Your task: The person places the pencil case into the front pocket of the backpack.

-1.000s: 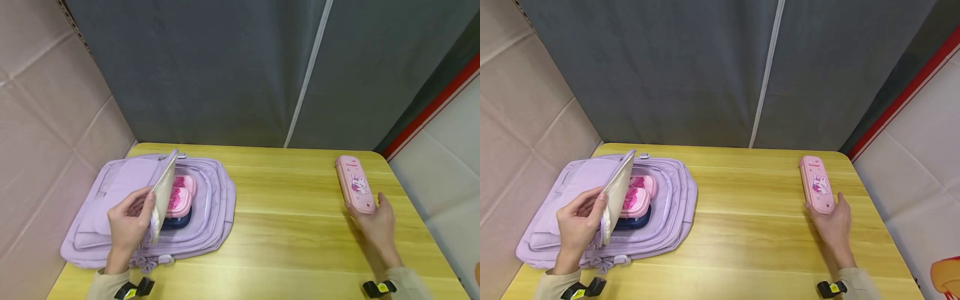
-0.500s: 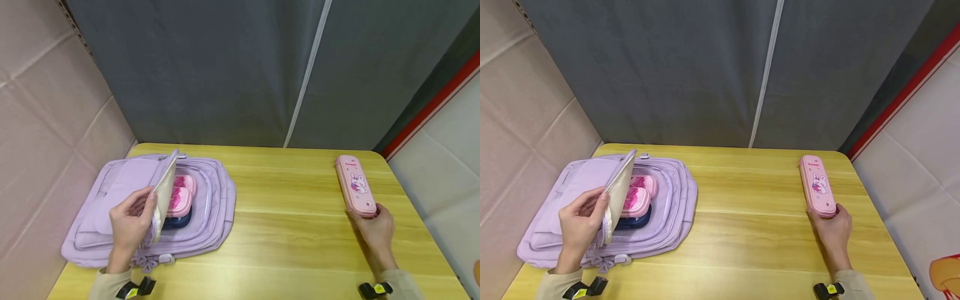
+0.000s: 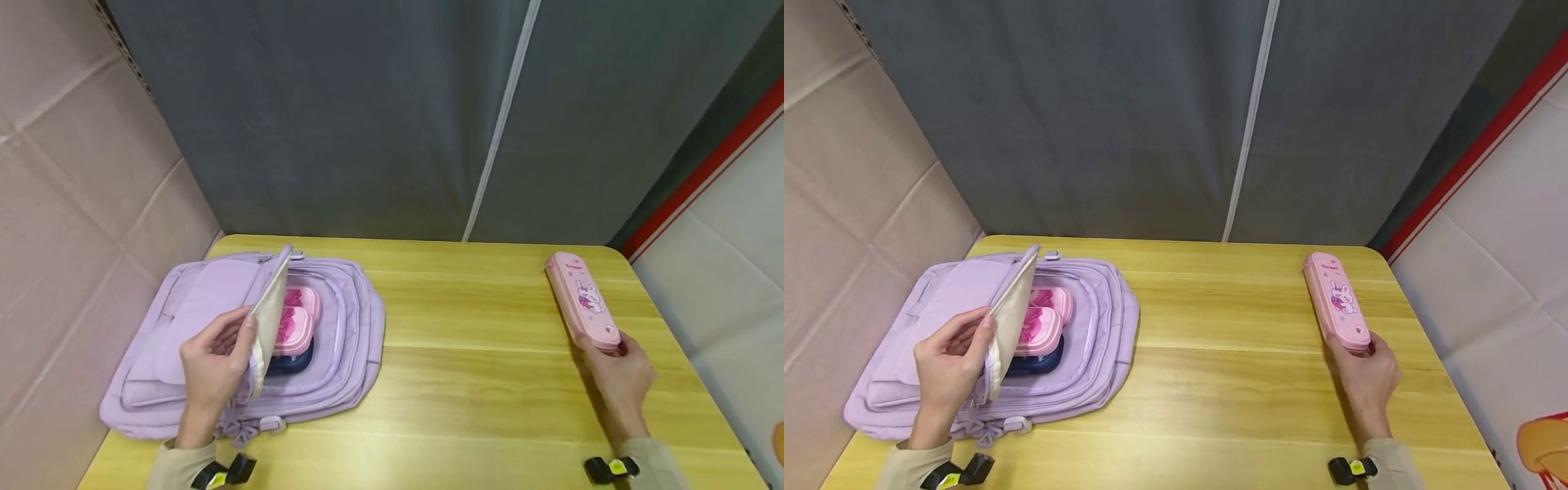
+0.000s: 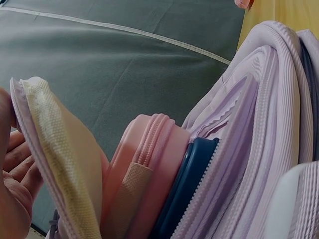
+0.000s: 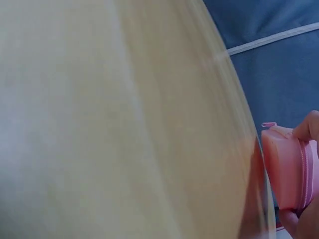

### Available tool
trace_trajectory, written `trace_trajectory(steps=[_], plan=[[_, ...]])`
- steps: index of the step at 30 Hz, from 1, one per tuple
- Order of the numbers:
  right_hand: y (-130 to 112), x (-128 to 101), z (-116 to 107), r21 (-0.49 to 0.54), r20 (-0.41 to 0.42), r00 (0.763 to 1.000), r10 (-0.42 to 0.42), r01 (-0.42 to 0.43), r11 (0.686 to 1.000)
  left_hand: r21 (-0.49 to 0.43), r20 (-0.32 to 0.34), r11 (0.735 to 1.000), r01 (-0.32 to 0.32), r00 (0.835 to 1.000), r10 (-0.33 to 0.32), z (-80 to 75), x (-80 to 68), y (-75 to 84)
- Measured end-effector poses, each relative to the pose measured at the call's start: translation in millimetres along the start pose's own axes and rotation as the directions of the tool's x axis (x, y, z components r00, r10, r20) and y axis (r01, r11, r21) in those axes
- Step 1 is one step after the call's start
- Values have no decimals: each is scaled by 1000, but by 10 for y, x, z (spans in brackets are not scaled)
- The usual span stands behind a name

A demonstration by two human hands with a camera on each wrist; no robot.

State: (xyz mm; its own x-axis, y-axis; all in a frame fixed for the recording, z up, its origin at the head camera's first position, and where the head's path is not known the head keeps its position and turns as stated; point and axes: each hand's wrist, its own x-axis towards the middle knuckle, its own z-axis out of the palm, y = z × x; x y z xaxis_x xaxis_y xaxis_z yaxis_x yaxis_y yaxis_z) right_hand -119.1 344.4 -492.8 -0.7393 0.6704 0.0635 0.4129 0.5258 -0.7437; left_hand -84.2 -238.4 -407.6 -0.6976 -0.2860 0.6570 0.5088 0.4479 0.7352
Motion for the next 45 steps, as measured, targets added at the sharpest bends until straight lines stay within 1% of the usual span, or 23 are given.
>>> trace_trajectory(steps=[3,5,10,18,22,25,28,32,39,45], plan=[[-28,2,-43,11,-9,1000,-13,13,1000,19,14,1000,17,1000,-17,-7,-6,18],[-48,-2,-68,14,-24,999,-41,41,999,22,16,999,23,1000,-23,-8,-9,24],[-123,-20,-129,27,-43,995,-90,91,995,14,8,1000,19,1000,-19,-7,-12,20],[-263,-112,-155,86,-8,990,-144,144,986,23,20,999,38,999,-38,-14,-15,3],[-331,-172,-147,92,12,987,-162,160,983,27,27,999,47,998,-48,-17,-17,3],[-399,-210,-144,100,44,984,-170,165,981,25,30,998,57,998,-58,-17,-19,5],[-470,-236,-132,98,63,978,-199,192,977,22,27,998,59,998,-60,-14,-23,2],[-548,-269,-96,99,64,967,-248,241,965,25,27,998,56,998,-56,-9,-21,6],[-678,-327,9,113,87,950,-299,289,951,44,31,997,69,997,-71,-9,-4,40],[-788,-404,111,148,114,928,-356,338,929,45,29,995,85,996,-87,-14,-18,53]])
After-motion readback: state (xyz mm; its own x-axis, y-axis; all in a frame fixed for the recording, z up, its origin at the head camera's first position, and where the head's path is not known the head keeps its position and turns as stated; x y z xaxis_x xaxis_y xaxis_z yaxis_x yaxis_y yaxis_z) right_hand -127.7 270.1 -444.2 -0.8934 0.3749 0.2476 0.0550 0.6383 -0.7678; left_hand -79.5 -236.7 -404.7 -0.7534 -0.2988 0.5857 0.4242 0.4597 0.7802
